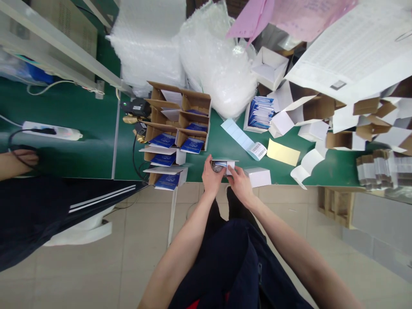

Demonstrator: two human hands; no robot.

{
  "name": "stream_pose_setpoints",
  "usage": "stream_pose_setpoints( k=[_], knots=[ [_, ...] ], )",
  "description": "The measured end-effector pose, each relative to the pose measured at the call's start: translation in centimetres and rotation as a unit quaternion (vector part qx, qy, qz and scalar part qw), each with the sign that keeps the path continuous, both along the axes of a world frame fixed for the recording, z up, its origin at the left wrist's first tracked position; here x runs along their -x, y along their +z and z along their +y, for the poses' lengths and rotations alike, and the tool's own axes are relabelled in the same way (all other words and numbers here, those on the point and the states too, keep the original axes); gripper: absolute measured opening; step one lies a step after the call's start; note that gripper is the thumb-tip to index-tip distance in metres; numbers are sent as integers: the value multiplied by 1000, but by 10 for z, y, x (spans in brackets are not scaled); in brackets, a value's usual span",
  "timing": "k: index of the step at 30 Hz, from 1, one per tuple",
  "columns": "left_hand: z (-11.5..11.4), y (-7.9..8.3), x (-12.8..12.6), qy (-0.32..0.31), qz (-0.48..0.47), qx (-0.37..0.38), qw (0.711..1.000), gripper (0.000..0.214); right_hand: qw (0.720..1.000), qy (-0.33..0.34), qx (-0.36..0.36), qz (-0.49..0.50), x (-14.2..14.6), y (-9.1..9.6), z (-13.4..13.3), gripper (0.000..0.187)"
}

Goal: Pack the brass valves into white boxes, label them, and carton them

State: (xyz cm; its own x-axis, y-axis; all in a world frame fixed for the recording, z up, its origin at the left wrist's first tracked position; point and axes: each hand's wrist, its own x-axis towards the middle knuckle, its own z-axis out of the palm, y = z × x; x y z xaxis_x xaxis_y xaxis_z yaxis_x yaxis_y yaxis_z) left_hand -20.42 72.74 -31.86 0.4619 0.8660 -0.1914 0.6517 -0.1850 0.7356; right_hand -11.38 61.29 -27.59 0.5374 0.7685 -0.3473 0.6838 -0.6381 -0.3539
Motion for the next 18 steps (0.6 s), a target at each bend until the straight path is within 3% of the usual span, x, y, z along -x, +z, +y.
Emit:
stream_pose_setpoints(
  k=[6,18],
  knots=[
    [-2,6,-2,-8,6,19,1000,100,1000,-4,-7,9,-2,-1,-2,54],
    [2,8,2,-13,28,26,999,70,1000,1,25,-2,-1,2,3,52]
  ],
)
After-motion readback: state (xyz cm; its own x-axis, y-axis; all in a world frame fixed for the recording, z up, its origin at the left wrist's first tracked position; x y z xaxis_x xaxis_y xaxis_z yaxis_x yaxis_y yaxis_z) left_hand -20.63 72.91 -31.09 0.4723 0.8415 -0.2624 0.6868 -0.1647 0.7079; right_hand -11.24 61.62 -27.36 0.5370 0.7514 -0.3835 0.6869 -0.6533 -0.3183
